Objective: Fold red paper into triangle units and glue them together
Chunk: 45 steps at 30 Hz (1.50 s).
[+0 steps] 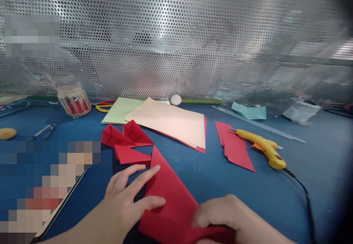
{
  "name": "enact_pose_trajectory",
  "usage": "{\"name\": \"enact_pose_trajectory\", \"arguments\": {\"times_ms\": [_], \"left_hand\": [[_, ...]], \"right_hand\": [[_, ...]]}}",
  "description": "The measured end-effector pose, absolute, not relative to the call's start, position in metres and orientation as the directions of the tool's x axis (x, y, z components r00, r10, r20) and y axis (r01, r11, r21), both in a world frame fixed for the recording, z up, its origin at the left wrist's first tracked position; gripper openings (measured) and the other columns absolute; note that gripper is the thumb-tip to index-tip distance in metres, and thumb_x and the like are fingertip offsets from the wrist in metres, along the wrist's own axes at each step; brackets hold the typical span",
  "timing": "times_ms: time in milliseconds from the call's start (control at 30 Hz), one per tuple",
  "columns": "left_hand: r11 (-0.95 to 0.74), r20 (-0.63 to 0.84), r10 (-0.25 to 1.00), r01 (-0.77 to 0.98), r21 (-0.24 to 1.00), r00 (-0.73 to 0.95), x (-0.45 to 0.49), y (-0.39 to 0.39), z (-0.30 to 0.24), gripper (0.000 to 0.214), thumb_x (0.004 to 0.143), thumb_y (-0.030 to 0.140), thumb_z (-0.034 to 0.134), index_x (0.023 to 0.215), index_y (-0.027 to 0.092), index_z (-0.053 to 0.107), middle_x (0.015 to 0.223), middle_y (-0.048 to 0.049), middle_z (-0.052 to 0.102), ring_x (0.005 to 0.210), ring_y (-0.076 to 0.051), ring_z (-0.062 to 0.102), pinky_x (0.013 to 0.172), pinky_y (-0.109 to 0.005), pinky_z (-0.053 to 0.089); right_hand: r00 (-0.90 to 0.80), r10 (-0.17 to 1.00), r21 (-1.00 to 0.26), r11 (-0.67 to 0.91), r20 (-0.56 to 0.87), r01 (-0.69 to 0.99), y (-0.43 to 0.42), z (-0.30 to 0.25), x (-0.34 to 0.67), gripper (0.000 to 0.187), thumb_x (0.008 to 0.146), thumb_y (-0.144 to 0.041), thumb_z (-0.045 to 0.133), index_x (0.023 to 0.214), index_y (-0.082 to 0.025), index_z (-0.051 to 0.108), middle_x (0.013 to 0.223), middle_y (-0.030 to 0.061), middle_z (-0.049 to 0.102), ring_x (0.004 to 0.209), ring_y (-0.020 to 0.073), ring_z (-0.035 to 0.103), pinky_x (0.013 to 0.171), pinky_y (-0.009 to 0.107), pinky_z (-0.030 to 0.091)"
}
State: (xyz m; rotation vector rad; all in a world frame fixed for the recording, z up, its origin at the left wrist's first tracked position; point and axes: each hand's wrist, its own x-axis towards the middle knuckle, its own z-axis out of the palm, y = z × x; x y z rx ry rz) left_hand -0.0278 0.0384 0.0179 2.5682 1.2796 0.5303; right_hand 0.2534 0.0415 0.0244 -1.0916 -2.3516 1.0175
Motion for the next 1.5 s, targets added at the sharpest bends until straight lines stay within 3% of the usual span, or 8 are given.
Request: {"name": "enact_pose_trajectory", "arguments": {"times_ms": [233,500,667,867,1033,1167,1400,1500], "left_hand": [[-0.681,0.303,0.713,0.521,0.514,0.633,-0.029,0.041,0.021,0.015,0.095,0.033,0.068,0.108,0.026,0.072,0.113,0.0014,0.077,0.107,-0.018,0.070,0.098,-0.024,0.052],[-0.579,0.331,0.811,0.586,0.567,0.482,-0.025,0.042,0.021,0.013,0.099,0.038,0.059,0.098,0.029,0.068,0.090,0.0039,0.077,0.080,-0.018,0.075,0.070,-0.022,0.058],[-0.561,0.318,0.825,0.612,0.557,0.468,-0.026,0.043,0.023,0.055,0.094,0.019,0.057,0.143,0.035,0.037,0.071,0.0140,0.066,0.069,-0.012,0.071,0.075,-0.018,0.057],[-0.649,0.343,0.759,0.601,0.467,0.553,-0.028,0.041,0.020,0.038,0.095,0.022,0.050,0.125,0.043,0.062,0.111,0.0047,0.073,0.100,-0.016,0.072,0.088,-0.023,0.056],[-0.722,0.371,0.691,0.616,0.316,0.620,-0.029,0.037,0.018,0.047,0.095,0.013,0.044,0.128,0.040,0.065,0.147,-0.0013,0.054,0.127,-0.017,0.061,0.100,-0.026,0.053],[-0.830,0.405,0.545,0.540,0.137,0.734,-0.030,0.039,0.019,0.059,0.090,-0.002,0.039,0.129,0.033,0.064,0.161,0.0005,0.042,0.147,-0.020,0.040,0.116,-0.039,0.040],[-0.843,0.184,0.464,0.367,0.394,0.867,-0.030,0.047,0.028,0.068,0.087,0.003,0.056,0.147,0.033,0.051,0.149,0.0026,0.055,0.132,-0.016,0.058,0.113,-0.029,0.039],[-0.832,0.207,0.472,0.355,0.427,0.857,-0.028,0.046,0.030,0.070,0.086,0.003,0.058,0.147,0.037,0.051,0.147,0.0027,0.057,0.130,-0.019,0.060,0.111,-0.032,0.041]], "right_hand": [[-0.538,0.842,-0.806,0.291,-0.039,0.515,0.045,0.038,0.247,0.040,0.084,-0.061,0.068,0.084,-0.021,0.075,0.088,0.0076,0.075,0.084,0.0230,0.070,0.075,0.029,0.055],[-0.586,0.805,-0.796,0.297,-0.089,0.528,0.063,0.041,0.253,0.037,0.093,-0.045,0.063,0.067,-0.019,0.058,0.081,0.0020,0.064,0.071,0.0142,0.060,0.065,0.024,0.046],[-0.568,0.822,-0.738,0.364,-0.032,0.568,0.065,0.034,0.252,0.040,0.095,-0.041,0.062,0.063,-0.020,0.048,0.075,0.0004,0.057,0.065,0.0132,0.052,0.061,0.025,0.040],[-0.602,0.794,-0.631,0.511,0.085,0.584,0.065,0.023,0.254,0.039,0.100,-0.041,0.057,0.067,-0.021,0.047,0.074,0.0011,0.054,0.066,0.0154,0.050,0.061,0.027,0.038],[-0.651,0.752,-0.548,0.590,0.105,0.592,0.066,0.019,0.255,0.011,0.096,-0.032,0.065,0.098,-0.021,0.064,0.089,0.0063,0.070,0.079,0.0218,0.061,0.070,0.031,0.047],[-0.671,0.735,-0.524,0.611,0.097,0.593,0.066,0.021,0.255,0.035,0.096,-0.029,0.065,0.130,-0.022,0.059,0.116,0.0107,0.073,0.095,0.0263,0.068,0.082,0.038,0.052],[-0.728,0.684,-0.551,0.627,0.052,0.550,0.067,0.033,0.256,0.036,0.098,-0.032,0.062,0.132,-0.018,0.064,0.113,0.0114,0.074,0.101,0.0252,0.068,0.090,0.038,0.052],[-0.750,0.662,-0.621,0.586,-0.006,0.521,0.069,0.042,0.262,0.058,0.088,-0.049,0.076,0.139,-0.025,0.061,0.125,0.0078,0.071,0.112,0.0249,0.065,0.095,0.035,0.051]]}}
